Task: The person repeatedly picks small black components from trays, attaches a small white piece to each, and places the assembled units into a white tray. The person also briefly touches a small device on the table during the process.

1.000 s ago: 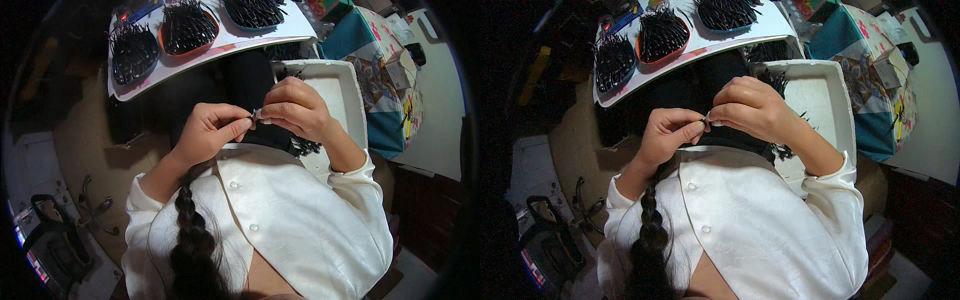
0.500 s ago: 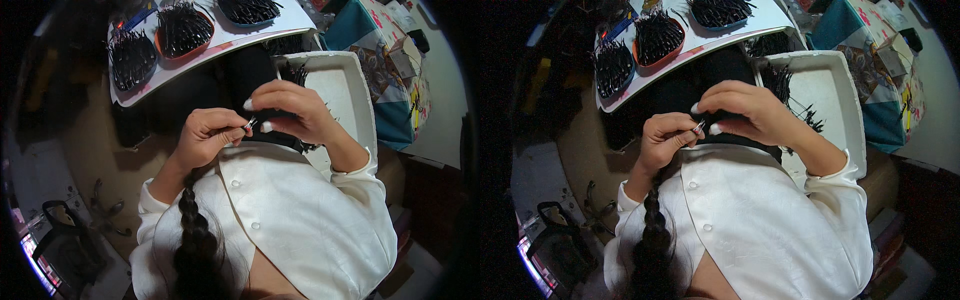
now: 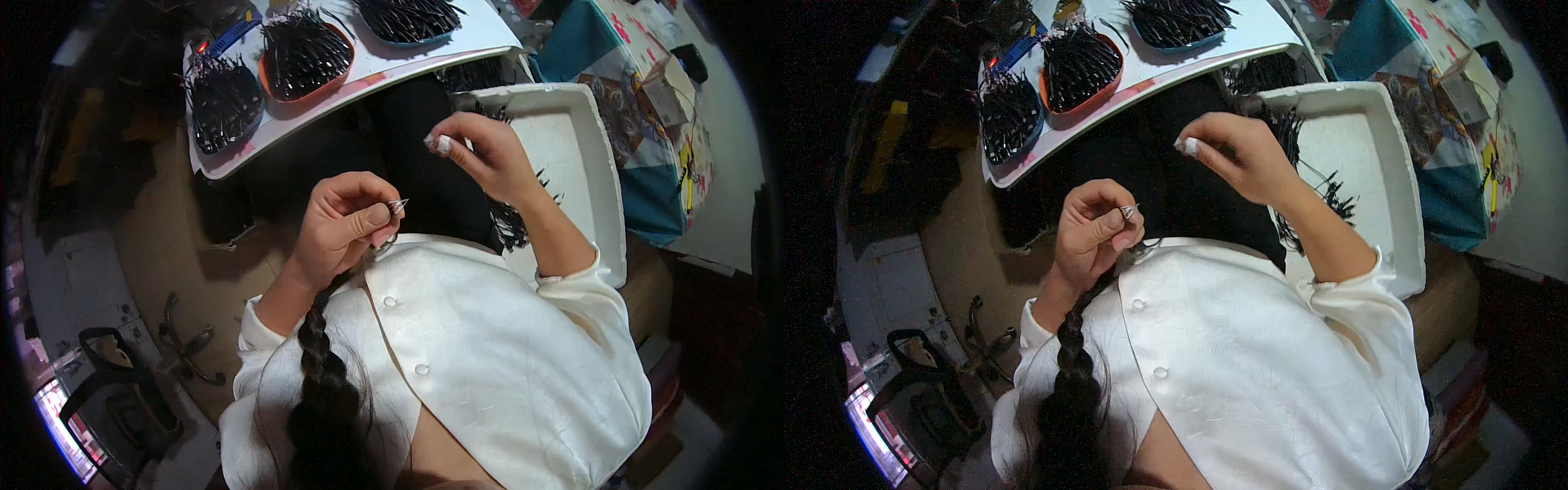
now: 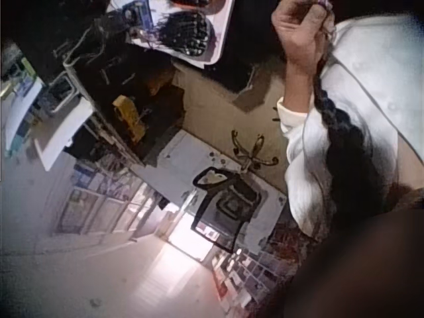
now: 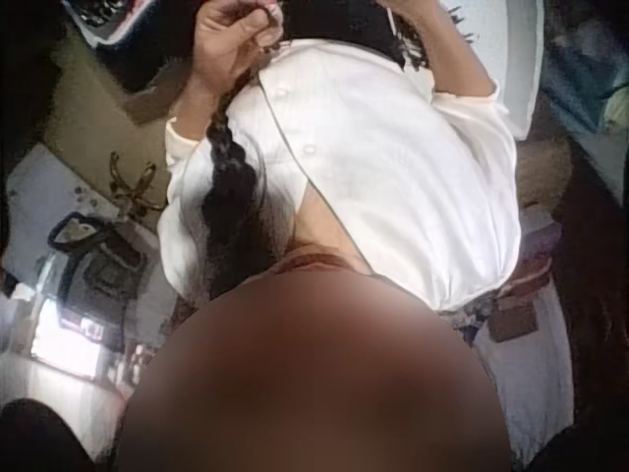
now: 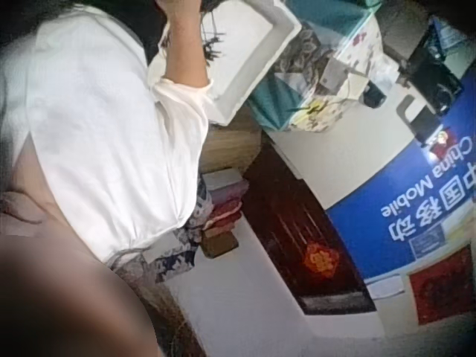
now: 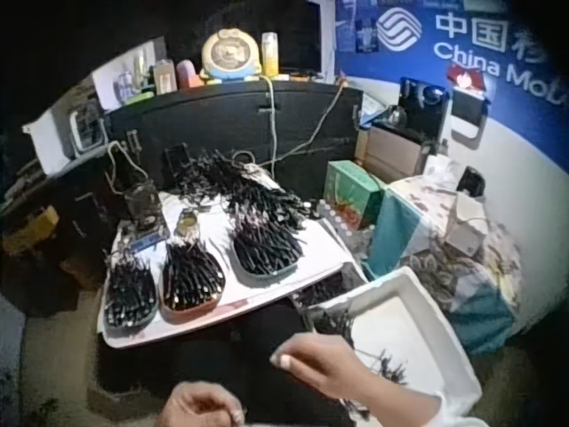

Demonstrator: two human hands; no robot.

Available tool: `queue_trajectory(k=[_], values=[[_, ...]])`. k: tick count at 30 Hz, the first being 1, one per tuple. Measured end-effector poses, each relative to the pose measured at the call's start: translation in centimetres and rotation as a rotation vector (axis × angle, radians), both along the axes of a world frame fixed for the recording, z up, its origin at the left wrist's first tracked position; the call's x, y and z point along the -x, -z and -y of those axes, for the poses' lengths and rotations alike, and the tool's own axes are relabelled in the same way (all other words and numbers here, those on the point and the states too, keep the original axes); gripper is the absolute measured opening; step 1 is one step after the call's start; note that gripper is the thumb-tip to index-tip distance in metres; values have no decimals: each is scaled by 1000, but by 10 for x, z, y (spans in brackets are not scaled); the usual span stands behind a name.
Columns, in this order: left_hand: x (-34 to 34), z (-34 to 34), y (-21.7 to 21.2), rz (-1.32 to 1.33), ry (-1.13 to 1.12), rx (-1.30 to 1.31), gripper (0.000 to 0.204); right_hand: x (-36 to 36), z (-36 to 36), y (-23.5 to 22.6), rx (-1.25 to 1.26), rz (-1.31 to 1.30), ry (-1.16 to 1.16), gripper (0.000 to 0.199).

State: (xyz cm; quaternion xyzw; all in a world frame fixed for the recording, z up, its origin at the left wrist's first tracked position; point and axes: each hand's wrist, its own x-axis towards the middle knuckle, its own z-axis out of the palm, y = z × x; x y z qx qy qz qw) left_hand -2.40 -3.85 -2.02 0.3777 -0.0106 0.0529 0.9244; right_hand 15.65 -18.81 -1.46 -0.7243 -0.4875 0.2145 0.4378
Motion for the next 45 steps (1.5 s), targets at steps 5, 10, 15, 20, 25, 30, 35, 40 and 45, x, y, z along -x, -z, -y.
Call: queue_trajectory(k=[5,10,15,20,25,30,35,40,45], values=[[-5,1,7,-8,57,212,13,15,4,-7,-464,326,-130,39],[-4,2,5,-40,79,227,15,23,-7,-21,-566,362,-262,27],[-3,-5,-6,-20,-7,-271,9,22,-1,-33,-396,343,-332,18],[-10,-14,-13,388,-226,-1353,9,23,7,-25,205,-1256,-169,14],[-3,-14,-10,57,-64,-512,7,21,10,-27,91,-894,-287,14],[-5,-13,0,41,57,47,12,18,-4,-34,-393,146,-272,24],[-5,-11,-1,26,148,172,13,21,-18,-36,-574,327,-363,23],[-2,-8,-14,65,-83,-460,10,37,-1,-39,-379,113,-267,15],[6,-11,-20,123,-240,-944,11,55,7,-29,-142,-988,-80,13]])
